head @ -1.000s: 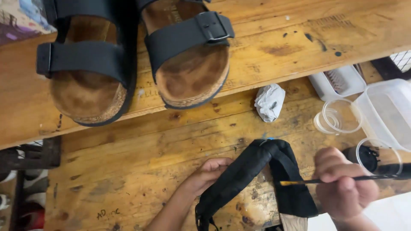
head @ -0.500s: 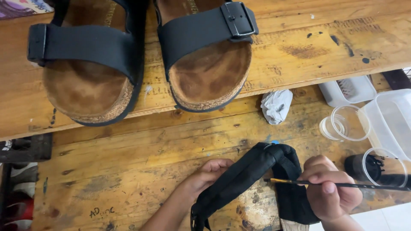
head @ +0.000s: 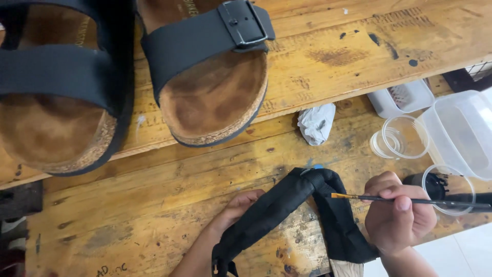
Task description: The person paints a black bag with a paintbrush, repeatedly dipping the brush into a container of black paint. They hold the bag with one hand while applying paint to the fabric with the other, working on a wooden table.
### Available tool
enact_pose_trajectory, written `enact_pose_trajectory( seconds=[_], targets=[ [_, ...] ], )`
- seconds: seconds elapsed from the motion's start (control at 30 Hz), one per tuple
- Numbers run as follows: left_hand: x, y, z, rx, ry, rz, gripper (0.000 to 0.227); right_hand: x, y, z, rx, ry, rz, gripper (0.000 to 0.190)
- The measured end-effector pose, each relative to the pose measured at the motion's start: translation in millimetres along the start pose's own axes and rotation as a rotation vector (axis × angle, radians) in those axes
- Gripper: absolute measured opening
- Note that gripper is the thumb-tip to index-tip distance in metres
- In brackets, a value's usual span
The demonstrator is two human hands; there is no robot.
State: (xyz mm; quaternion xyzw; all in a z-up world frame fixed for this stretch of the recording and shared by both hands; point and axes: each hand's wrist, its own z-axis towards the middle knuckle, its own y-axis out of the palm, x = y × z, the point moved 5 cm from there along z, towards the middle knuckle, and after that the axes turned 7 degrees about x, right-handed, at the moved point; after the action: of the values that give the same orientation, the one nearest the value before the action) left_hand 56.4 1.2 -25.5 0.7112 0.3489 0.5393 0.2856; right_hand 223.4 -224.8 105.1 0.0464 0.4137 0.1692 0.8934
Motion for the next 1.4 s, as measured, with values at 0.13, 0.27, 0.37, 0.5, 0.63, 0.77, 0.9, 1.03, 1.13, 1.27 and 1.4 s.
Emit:
enact_pose_trajectory(
  seconds=[0.13, 0.27, 0.37, 0.5, 0.63, 0.77, 0.9, 1.03, 1.13, 1.27, 1.4],
  targets=[
    [8, 7, 0, -0.095, 0.102, -0.022, 0.049, 5, -7, -2, 0.022, -0.019, -0.015, 0.025],
    [8, 13, -4, -0.114, 0.017, -0.131, 0.046, 7, -9, -6, 0.015, -0.026, -0.003, 0.024],
    [6, 7, -4, -0.145, 0.052, -0.133, 0.033, -3, 5, -4, -0.057, 0.008, -0.034, 0.027],
    [0, -2, -3, -0.185, 0.085, -0.145, 0.031, -7, 12, -12, -0.122, 0.001, -0.019, 0.026],
    [-14, -24, 5, -0.134, 0.108, -0.029, 0.035, -23, 34, -14, -0.336, -0.080, -0.039, 0.022],
    [-4, -13, -1, -0.071, 0.124, 0.073, 0.030, -32, 50, -16, -0.532, -0.080, -0.046, 0.023],
    [-3, -11, -5, -0.081, 0.129, 0.046, 0.031, -38, 58, -20, -0.573, -0.084, -0.072, 0.026],
    [-3, -10, -6, -0.101, 0.101, 0.004, 0.026, -39, 65, -23, -0.582, -0.061, -0.061, 0.023],
    [-9, -18, -3, -0.107, 0.112, 0.054, 0.024, -41, 69, -25, -0.580, -0.044, -0.059, 0.022],
    [-13, -18, -2, -0.150, 0.088, -0.071, 0.024, -42, 70, -25, -0.570, -0.041, -0.060, 0.021],
    [-16, -22, 0, -0.116, 0.064, -0.029, 0.027, -41, 68, -26, -0.548, -0.054, -0.077, 0.021]
  ],
)
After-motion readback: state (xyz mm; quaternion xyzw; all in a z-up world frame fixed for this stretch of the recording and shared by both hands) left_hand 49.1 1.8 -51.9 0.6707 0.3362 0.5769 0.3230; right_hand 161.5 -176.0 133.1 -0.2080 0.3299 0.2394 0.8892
